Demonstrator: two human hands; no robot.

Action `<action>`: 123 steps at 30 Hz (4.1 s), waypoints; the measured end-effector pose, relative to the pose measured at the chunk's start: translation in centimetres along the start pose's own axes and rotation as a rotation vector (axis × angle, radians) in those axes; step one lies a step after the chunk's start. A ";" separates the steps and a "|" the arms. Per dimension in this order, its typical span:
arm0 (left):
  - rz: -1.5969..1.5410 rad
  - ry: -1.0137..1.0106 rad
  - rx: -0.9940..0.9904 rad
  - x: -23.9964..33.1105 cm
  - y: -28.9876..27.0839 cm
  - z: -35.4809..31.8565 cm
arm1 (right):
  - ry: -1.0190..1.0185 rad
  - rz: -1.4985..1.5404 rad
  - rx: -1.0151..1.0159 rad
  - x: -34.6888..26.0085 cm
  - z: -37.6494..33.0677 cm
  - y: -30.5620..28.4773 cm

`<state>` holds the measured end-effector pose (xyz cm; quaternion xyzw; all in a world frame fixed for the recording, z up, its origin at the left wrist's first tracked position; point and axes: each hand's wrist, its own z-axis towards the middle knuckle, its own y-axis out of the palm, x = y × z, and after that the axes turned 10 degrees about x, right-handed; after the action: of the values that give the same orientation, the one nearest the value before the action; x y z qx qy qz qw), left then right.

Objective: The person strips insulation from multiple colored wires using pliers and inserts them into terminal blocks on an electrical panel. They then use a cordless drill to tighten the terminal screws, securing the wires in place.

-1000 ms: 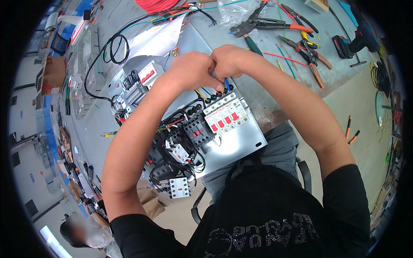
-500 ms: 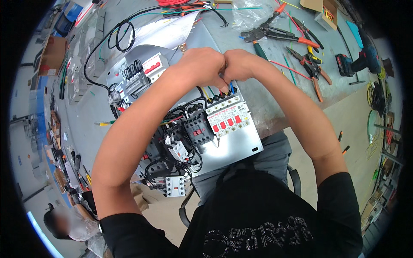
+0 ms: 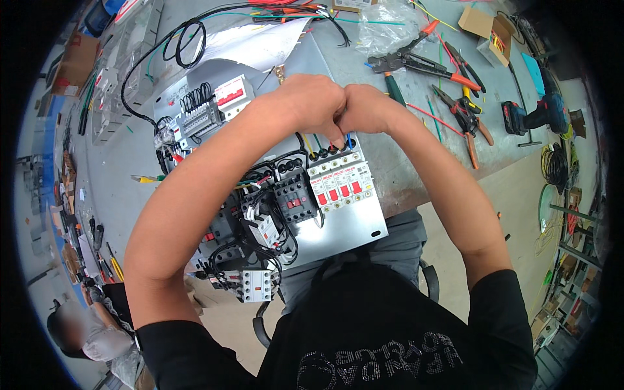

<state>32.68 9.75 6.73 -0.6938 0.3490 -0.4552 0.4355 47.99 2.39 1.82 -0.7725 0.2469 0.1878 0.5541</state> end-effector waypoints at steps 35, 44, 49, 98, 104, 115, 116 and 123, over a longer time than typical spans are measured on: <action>0.255 -0.194 0.057 11.3 3.6 -6.6 | -0.026 0.123 0.145 1.6 -2.5 1.1; 0.145 -0.286 0.174 12.1 4.8 -6.8 | -0.055 0.104 0.157 1.9 -2.4 1.3; 0.074 -0.289 0.204 11.5 4.8 -7.6 | -0.069 0.116 0.165 1.8 -2.2 1.1; 0.093 -0.290 0.311 10.4 0.6 -11.1 | -0.070 0.159 0.164 2.5 -1.8 1.6; 0.030 -0.341 0.566 5.1 -2.5 -8.7 | -0.116 0.176 0.166 1.4 -2.8 0.4; -0.158 -0.377 0.201 1.5 -0.4 -3.9 | -0.173 0.221 0.156 1.8 -4.4 -0.4; -0.144 -0.373 0.175 1.5 -0.3 -3.7 | -0.189 0.204 0.161 1.8 -4.4 -0.2; -0.265 -0.257 0.260 0.0 1.3 -2.9 | -0.107 0.201 0.105 1.2 -4.0 0.0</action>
<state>29.83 8.46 6.16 -0.7238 0.1349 -0.4574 0.4987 49.02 -1.59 2.43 -0.7027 0.3028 0.2702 0.5844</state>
